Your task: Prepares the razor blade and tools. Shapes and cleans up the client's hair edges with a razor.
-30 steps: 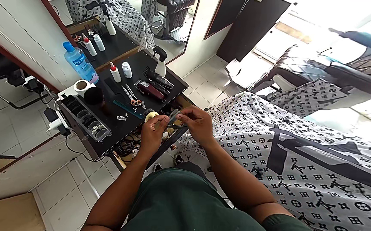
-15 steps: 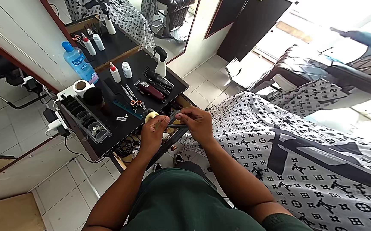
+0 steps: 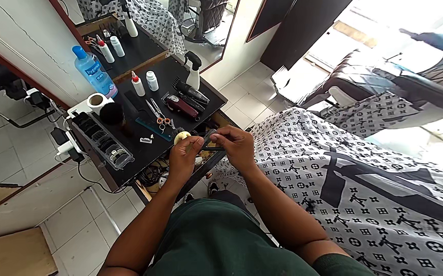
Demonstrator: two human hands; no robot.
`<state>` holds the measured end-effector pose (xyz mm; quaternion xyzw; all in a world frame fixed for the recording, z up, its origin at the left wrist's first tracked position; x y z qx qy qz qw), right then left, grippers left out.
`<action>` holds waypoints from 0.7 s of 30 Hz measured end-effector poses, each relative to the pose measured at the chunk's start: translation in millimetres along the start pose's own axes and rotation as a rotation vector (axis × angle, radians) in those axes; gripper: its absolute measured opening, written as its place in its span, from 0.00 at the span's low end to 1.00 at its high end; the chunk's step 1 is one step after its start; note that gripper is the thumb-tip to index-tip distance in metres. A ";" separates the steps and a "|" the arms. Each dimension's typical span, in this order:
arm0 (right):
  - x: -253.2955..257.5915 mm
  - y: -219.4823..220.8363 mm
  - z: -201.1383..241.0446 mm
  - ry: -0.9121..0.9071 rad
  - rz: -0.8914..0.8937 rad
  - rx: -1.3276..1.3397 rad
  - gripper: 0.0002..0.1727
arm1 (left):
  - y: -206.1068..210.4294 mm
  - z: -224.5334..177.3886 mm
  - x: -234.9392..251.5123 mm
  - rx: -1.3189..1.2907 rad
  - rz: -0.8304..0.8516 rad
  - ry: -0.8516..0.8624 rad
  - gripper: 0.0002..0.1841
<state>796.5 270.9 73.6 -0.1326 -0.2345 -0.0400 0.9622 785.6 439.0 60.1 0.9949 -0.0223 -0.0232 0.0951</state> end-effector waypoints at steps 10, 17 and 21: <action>-0.4 3.4 -1.9 0.010 -0.014 0.024 0.03 | -2.2 1.5 2.4 0.021 0.009 0.014 0.06; -1.4 4.7 -2.9 0.047 -0.019 0.036 0.03 | -0.8 0.5 2.5 0.018 0.002 0.005 0.06; -1.6 5.2 -2.2 0.055 -0.025 0.029 0.03 | -0.4 0.7 2.1 0.018 0.003 0.004 0.06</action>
Point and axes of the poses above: each hand's wrist, its own x-axis towards the middle knuckle, its own y-axis out of the palm, z = x × y, the point moved 2 cm from there along x, towards the middle knuckle, and after that the axes turned 5 degrees about -x, right-handed, at the moved point
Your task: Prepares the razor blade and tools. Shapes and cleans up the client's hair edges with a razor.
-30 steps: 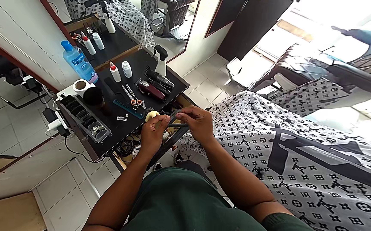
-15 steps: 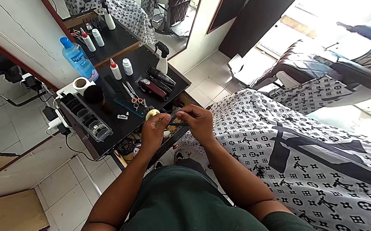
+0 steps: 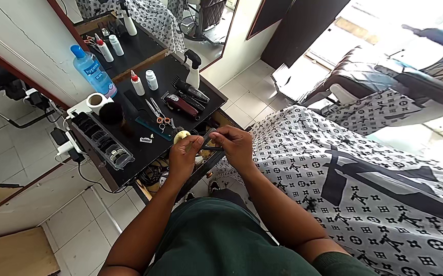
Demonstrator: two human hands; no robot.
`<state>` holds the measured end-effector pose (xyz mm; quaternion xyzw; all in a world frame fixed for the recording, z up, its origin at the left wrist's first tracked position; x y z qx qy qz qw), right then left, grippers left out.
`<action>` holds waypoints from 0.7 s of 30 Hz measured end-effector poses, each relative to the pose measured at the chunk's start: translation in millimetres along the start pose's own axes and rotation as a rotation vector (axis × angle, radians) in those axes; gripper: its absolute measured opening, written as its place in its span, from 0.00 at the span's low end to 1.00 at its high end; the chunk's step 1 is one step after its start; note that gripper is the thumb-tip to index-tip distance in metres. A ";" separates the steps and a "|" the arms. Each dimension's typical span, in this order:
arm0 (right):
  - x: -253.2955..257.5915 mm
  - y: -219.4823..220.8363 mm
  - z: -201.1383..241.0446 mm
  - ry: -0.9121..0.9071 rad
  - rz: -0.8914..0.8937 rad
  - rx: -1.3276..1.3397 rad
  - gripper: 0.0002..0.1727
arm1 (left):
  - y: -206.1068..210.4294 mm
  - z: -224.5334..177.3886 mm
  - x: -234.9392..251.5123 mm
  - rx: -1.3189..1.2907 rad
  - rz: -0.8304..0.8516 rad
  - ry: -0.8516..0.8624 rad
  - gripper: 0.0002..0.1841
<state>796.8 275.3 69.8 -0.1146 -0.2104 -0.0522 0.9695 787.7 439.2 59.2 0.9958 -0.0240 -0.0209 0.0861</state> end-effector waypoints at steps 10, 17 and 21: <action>1.5 0.2 3.3 0.059 0.013 -0.032 0.03 | -0.7 4.9 0.0 -0.014 0.013 0.000 0.07; 1.2 1.8 0.4 0.101 0.023 0.003 0.03 | -4.7 11.0 -1.1 -0.019 0.059 -0.043 0.03; -10.0 -1.5 -3.6 0.238 0.214 0.062 0.14 | -5.0 12.0 -1.1 -0.113 -0.011 -0.039 0.04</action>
Point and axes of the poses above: each hand's wrist, its own x-axis towards the middle knuckle, its own y-axis out of the palm, z = x × y, the point moved 2 cm from there along x, towards the middle knuckle, and after that the axes turned 5 degrees about -x, right-handed, at the moved point
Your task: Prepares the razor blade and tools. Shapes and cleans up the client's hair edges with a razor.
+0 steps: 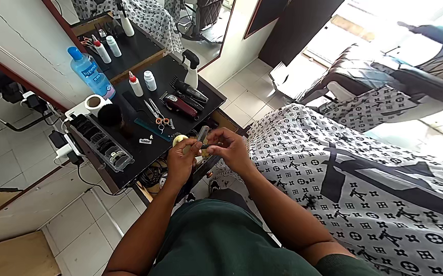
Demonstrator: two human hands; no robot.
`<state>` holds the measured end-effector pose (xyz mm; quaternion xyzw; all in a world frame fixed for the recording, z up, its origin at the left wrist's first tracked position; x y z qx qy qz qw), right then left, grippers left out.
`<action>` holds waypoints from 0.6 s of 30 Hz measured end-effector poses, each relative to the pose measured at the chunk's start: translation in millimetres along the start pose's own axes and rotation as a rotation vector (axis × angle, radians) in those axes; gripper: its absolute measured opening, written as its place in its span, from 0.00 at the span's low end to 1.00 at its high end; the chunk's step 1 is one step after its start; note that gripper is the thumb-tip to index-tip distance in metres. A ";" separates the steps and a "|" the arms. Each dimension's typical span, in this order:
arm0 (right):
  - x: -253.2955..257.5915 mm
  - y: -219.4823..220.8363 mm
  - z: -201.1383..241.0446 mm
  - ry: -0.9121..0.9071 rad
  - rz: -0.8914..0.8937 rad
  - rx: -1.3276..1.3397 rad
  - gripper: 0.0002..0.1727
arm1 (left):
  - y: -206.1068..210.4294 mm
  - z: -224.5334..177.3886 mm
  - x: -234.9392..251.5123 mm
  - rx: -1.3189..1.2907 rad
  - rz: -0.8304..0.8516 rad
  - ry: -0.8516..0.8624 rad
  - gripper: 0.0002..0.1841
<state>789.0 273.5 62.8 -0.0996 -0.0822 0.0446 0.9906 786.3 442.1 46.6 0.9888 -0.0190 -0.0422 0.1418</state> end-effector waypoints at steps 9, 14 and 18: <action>-31.3 -22.6 -15.1 0.074 -0.377 0.160 0.11 | 20.4 11.0 2.1 -0.077 0.059 0.003 0.05; -56.1 -37.5 -8.6 0.073 -0.338 0.068 0.04 | 51.0 18.6 -1.8 -0.093 0.143 -0.036 0.04; -65.1 -57.3 0.0 0.055 -0.383 0.045 0.05 | 78.4 16.8 -7.7 0.017 0.300 -0.099 0.04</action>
Point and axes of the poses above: each hand's wrist, its own x-axis towards the middle knuckle, its own y-axis out of the palm, z = x × y, the point moved 2 cm from there along x, towards the middle knuckle, and after that the axes turned 5 degrees about -x, right-handed, at the moved point
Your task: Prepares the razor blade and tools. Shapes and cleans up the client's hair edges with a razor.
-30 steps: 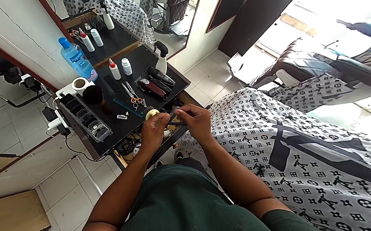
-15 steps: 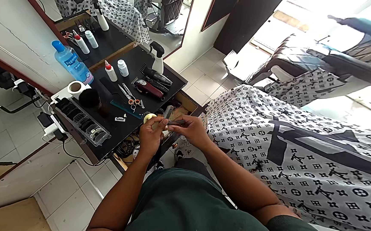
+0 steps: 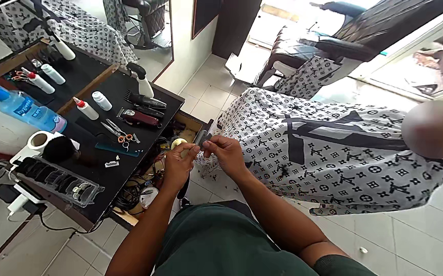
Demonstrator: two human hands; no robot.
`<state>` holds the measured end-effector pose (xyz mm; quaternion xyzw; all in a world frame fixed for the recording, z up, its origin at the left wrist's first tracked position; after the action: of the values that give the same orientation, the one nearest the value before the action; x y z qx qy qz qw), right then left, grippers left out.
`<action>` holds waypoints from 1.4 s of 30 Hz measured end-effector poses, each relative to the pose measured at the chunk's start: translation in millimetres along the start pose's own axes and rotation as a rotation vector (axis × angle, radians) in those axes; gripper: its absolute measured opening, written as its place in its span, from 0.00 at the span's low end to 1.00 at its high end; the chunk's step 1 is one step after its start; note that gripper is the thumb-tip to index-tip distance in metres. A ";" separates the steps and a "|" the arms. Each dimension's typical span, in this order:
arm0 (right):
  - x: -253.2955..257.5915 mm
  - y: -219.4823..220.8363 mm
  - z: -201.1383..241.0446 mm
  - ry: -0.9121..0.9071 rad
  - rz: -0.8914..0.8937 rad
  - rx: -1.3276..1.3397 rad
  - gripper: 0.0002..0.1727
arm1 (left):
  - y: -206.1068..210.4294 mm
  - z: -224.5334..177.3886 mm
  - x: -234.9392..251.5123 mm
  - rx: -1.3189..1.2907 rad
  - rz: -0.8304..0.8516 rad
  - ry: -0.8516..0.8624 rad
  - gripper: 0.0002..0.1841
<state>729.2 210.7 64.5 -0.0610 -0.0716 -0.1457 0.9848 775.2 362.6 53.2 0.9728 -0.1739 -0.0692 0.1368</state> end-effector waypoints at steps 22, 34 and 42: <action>-261.8 -312.0 0.9 -0.093 -0.900 -0.007 0.06 | 332.4 120.2 -108.2 0.257 0.843 0.466 0.04; -294.2 -393.5 -21.3 -0.234 -1.214 0.021 0.08 | 466.9 152.2 -112.1 0.134 1.220 0.478 0.03; -261.8 -444.3 -19.9 -0.418 -1.373 0.167 0.14 | 537.8 141.2 -49.9 0.061 1.367 0.782 0.26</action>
<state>352.2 -141.4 47.5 0.0465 -0.2917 -0.7110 0.6381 531.3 -138.9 79.1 0.6072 -0.6747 0.3821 0.1735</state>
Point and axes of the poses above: each hand's wrist, its own x-axis towards the middle knuckle, its own y-axis out of the palm, z = x × y, the point moved 2 cm from there along x, towards the middle knuckle, and after that the axes turned 5 degrees about -x, right-handed, at the moved point
